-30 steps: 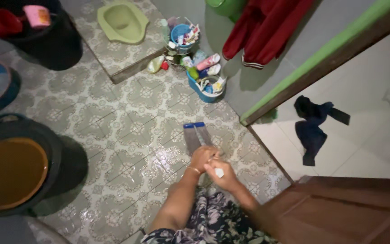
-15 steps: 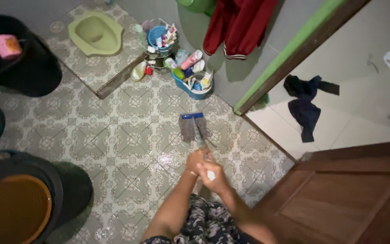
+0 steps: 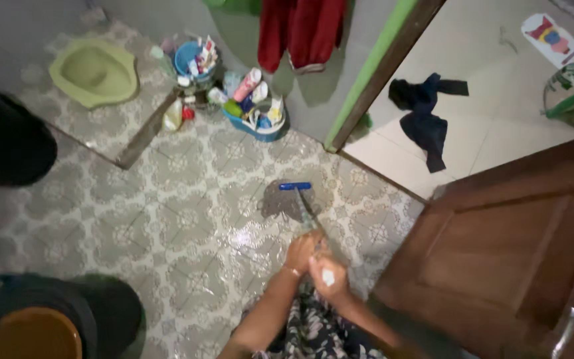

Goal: The person mops the tiled floor of a bathroom and the adjacent room using a squeeze mop.

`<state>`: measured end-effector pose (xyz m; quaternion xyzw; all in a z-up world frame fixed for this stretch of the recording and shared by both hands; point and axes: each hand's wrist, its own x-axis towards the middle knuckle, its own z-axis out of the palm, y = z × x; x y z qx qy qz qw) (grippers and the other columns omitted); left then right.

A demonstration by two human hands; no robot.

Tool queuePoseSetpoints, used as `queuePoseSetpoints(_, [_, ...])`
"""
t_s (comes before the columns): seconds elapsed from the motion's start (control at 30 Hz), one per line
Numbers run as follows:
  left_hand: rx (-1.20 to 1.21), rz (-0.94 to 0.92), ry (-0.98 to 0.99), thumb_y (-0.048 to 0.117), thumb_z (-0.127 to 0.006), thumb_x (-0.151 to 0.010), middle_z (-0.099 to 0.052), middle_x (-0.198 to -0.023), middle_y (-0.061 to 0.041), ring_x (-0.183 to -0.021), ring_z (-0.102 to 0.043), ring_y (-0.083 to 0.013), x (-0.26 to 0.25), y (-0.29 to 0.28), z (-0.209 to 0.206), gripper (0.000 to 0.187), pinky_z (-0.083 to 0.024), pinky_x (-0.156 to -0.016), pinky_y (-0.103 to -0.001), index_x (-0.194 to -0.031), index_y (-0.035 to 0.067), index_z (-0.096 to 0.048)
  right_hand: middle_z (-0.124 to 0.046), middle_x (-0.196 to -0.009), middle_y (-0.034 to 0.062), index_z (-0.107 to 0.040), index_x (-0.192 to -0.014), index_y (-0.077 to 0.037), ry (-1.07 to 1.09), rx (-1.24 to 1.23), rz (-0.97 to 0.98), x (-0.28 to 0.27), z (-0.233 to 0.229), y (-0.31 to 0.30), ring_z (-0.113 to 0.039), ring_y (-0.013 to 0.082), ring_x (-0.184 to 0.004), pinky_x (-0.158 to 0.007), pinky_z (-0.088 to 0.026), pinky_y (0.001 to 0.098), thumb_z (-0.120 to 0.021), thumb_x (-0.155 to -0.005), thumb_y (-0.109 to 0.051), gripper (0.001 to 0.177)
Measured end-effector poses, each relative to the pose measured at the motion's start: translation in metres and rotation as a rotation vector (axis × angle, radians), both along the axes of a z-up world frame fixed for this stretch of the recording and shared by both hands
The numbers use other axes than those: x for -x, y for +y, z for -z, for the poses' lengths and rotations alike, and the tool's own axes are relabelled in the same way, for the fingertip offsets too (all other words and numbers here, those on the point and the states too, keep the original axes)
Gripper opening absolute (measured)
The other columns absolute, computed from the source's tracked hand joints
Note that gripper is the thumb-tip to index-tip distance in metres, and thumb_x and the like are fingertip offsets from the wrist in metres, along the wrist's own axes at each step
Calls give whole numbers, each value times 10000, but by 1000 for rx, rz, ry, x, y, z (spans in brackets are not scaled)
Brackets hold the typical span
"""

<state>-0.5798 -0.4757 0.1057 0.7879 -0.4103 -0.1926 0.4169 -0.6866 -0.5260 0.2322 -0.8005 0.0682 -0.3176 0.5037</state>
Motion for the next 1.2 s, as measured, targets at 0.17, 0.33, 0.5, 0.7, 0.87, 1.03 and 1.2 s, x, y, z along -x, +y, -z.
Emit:
queuePoseSetpoints(0.17, [-137, -2, 56, 340, -647, -839, -707, -1084, -183, -926, -696, -420, -26, -10, 13, 283, -544, -834, -507, -990, 107, -698, -547, -723, 126, -547, -731, -4, 64, 91, -73, -25, 21, -11, -594, 275, -699, -928, -481, 443, -647, -939, -3, 231])
queuePoseSetpoints(0.33, [-269, -76, 0, 365, -624, -897, -716, -1079, -162, -977, -705, -390, -68, -50, 31, 248, -555, -848, -495, -990, 146, -695, -543, -728, 102, -565, -766, -17, 49, 119, -72, -65, 48, -50, -571, 251, -659, -962, -477, 491, -655, -963, -32, 217])
queuePoseSetpoints(0.5, [-228, -130, -77, 342, -620, -917, -697, -1098, -163, -970, -699, -401, -103, -99, 82, 227, -547, -839, -503, -1040, 162, -684, -525, -733, 127, -551, -735, -12, 221, 44, -157, -96, 67, -95, -538, 283, -679, -653, -453, 400, -691, -956, -91, 273])
queuePoseSetpoints(0.7, [-239, 11, -264, 306, -695, -795, -711, -1097, -139, -1014, -710, -365, -135, -127, 98, 205, -558, -819, -472, -959, 185, -678, -517, -728, 134, -529, -714, -10, 161, 76, -106, -113, 71, -121, -540, 289, -702, -684, -464, 405, -688, -965, -93, 308])
queuePoseSetpoints(0.87, [-100, 33, -81, 197, -759, -697, -560, -1328, -277, -905, -710, -430, -134, -135, 81, 221, -589, -798, -462, -908, 153, -710, -528, -694, 119, -531, -702, -16, 125, 31, -13, -109, 58, -119, -556, 272, -681, -677, -474, 386, -664, -971, -74, 305])
queuePoseSetpoints(1.03, [-138, 155, -118, 276, -700, -817, -705, -1014, -182, -908, -714, -391, -115, -124, 44, 177, -579, -795, -462, -906, 123, -691, -558, -670, 106, -579, -721, -17, 156, -46, 107, -92, 29, -104, -547, 216, -596, -584, -443, 354, -667, -962, -98, 270])
queuePoseSetpoints(1.2, [-28, 361, -239, 333, -653, -837, -740, -946, -98, -900, -719, -332, -75, -109, 18, 192, -562, -757, -445, -875, 155, -713, -533, -626, 107, -569, -699, -12, 245, -85, 234, -59, -4, -84, -495, 188, -568, -562, -439, 348, -704, -942, -117, 298])
